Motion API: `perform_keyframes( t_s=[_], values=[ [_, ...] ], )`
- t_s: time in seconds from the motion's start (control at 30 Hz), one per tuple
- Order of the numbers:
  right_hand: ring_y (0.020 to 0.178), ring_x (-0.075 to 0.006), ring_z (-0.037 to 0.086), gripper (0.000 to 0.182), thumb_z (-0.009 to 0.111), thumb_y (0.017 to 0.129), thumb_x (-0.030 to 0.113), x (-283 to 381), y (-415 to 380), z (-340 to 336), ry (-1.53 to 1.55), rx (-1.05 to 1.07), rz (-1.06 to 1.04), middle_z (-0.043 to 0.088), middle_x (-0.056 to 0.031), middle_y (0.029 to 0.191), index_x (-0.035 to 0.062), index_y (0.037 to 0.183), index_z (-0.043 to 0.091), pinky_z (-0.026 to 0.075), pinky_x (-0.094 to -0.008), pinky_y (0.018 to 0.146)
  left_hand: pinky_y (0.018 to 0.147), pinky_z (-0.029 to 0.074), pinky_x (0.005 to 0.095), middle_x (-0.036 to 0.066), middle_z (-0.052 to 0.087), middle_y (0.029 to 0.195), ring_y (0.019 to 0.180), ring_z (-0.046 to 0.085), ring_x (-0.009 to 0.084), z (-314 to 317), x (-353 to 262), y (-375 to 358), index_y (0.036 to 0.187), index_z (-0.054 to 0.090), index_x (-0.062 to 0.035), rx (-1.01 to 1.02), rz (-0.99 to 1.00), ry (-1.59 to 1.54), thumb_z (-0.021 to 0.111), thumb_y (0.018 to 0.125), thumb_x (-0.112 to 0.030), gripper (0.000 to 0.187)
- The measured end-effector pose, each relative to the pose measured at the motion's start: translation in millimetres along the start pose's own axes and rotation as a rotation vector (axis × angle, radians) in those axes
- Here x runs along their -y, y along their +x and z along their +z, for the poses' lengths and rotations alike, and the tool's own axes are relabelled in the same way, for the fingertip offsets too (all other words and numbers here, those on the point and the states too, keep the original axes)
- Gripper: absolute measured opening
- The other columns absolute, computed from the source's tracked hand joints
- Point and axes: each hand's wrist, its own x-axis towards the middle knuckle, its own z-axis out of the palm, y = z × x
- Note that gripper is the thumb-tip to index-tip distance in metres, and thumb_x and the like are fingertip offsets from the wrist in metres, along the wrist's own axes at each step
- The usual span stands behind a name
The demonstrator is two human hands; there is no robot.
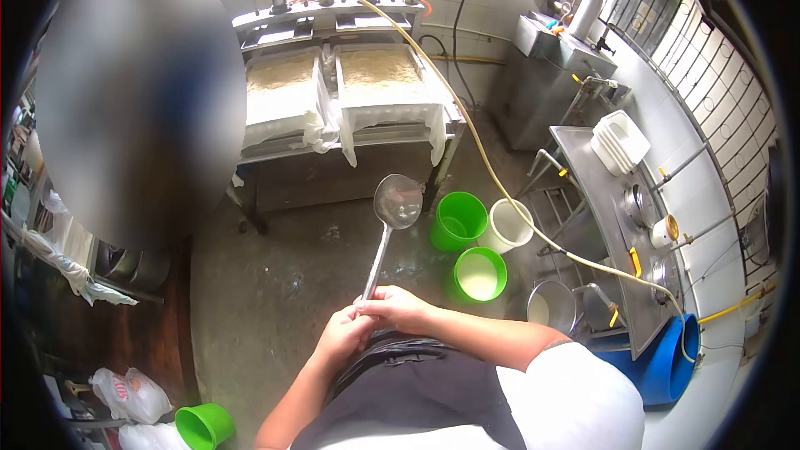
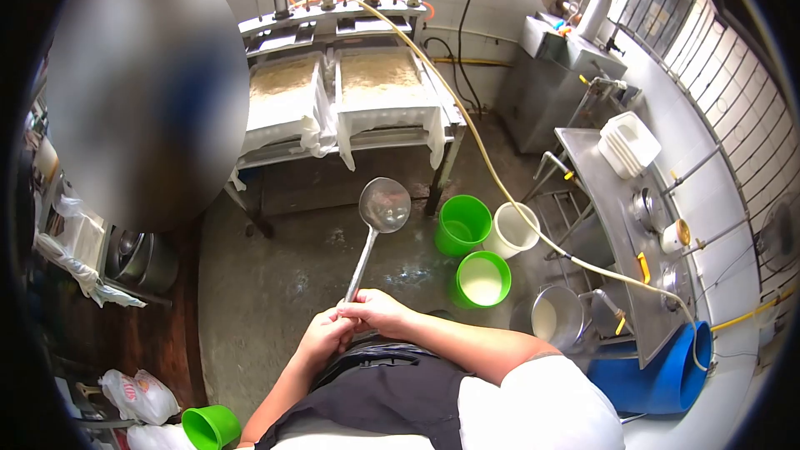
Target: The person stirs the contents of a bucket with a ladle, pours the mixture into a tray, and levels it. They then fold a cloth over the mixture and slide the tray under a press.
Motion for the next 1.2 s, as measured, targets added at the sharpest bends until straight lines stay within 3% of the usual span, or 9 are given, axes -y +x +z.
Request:
perform_keyframes(
  t_s=[0.47, 0.67, 0.83, 0.87, 0.9, 1.0, 1.07, 1.2],
  values=[
    [0.087, -0.0224, 0.074, 0.024, 0.069, 0.102, 0.022, 2.7, 4.7, 7.9, 0.047, 0.119, 0.049, 0.073, -0.0124, 0.103, 0.0003, 0.113, 0.066, 0.061, -0.0366, 0.083, 0.051, 0.037, 0.0228, -0.005, 0.053, 0.07, 0.057, 0.046, 0.0053, -3.7, 1.5, -8.6, 0.098, 0.065, -0.0081, -0.056, -0.044, -0.031, 0.061, 0.097, -0.016, 0.009],
    [0.084, -0.0274, 0.075, 0.024, 0.067, 0.102, 0.021, 2.4, 4.5, 10.4, 0.013, 0.045, 0.033, 0.073, -0.0154, 0.103, -0.0011, 0.112, 0.065, 0.061, -0.0389, 0.082, 0.051, 0.038, 0.0223, -0.005, 0.053, 0.07, 0.057, 0.045, 0.0047, -5.6, 2.9, -8.6, 0.101, 0.064, -0.0084, -0.046, -0.048, -0.03, 0.061, 0.098, -0.016, 0.008],
    [0.085, -0.0294, 0.075, 0.027, 0.067, 0.103, 0.021, 1.6, 1.4, 9.2, 0.018, 0.048, 0.012, 0.073, -0.0169, 0.104, -0.0023, 0.115, 0.064, 0.062, -0.0408, 0.082, 0.052, 0.038, 0.022, -0.005, 0.053, 0.071, 0.058, 0.047, 0.0044, -4.4, 2.4, -7.4, 0.103, 0.065, -0.0075, -0.019, -0.015, -0.051, 0.061, 0.098, -0.015, 0.01],
    [0.098, -0.0255, 0.073, 0.028, 0.068, 0.102, 0.02, 1.7, 0.7, 6.3, 0.047, 0.082, 0.034, 0.072, -0.0148, 0.11, -0.0022, 0.119, 0.065, 0.059, -0.0403, 0.089, 0.052, 0.038, 0.022, -0.005, 0.054, 0.071, 0.058, 0.047, 0.0044, -5.2, 4.5, -7.4, 0.105, 0.066, -0.0072, -0.022, -0.014, -0.023, 0.062, 0.098, -0.015, 0.012],
    [0.098, -0.0255, 0.073, 0.028, 0.068, 0.102, 0.02, 2.1, 0.1, 4.4, 0.039, 0.08, 0.035, 0.072, -0.0148, 0.11, -0.0022, 0.119, 0.065, 0.059, -0.0403, 0.089, 0.051, 0.038, 0.022, -0.005, 0.054, 0.071, 0.058, 0.047, 0.0044, -5.5, 5.9, -6.7, 0.107, 0.066, -0.0069, -0.027, -0.014, 0.005, 0.062, 0.098, -0.016, 0.013],
    [0.096, -0.0263, 0.073, 0.027, 0.067, 0.103, 0.019, 1.6, 0.3, 5.7, 0.057, 0.125, 0.062, 0.072, -0.0148, 0.109, -0.0029, 0.119, 0.065, 0.06, -0.0406, 0.088, 0.051, 0.038, 0.022, -0.005, 0.054, 0.071, 0.057, 0.046, 0.0047, -8.1, 8.8, -4.9, 0.11, 0.067, -0.0068, -0.003, 0.001, 0.013, 0.062, 0.097, -0.016, 0.017],
    [0.084, -0.0312, 0.075, 0.028, 0.065, 0.104, 0.021, 3.0, -1.4, 11.4, 0.021, 0.027, 0.031, 0.073, -0.0177, 0.102, -0.0045, 0.115, 0.063, 0.063, -0.041, 0.081, 0.051, 0.038, 0.0222, -0.005, 0.054, 0.071, 0.057, 0.046, 0.0047, -6.2, 3.6, -8.9, 0.111, 0.068, -0.0071, -0.004, 0.029, 0.003, 0.062, 0.097, -0.017, 0.018],
    [0.085, -0.032, 0.075, 0.028, 0.064, 0.104, 0.018, 8.4, -4.9, 19.6, 0.01, 0.012, 0.032, 0.073, -0.0178, 0.1, -0.0062, 0.117, 0.063, 0.063, -0.0411, 0.082, 0.05, 0.038, 0.0228, -0.004, 0.056, 0.07, 0.056, 0.047, 0.0046, -6.9, -2.3, -12.2, 0.115, 0.07, -0.0079, 0.006, 0.024, 0.01, 0.062, 0.096, -0.018, 0.023]
  ],
)
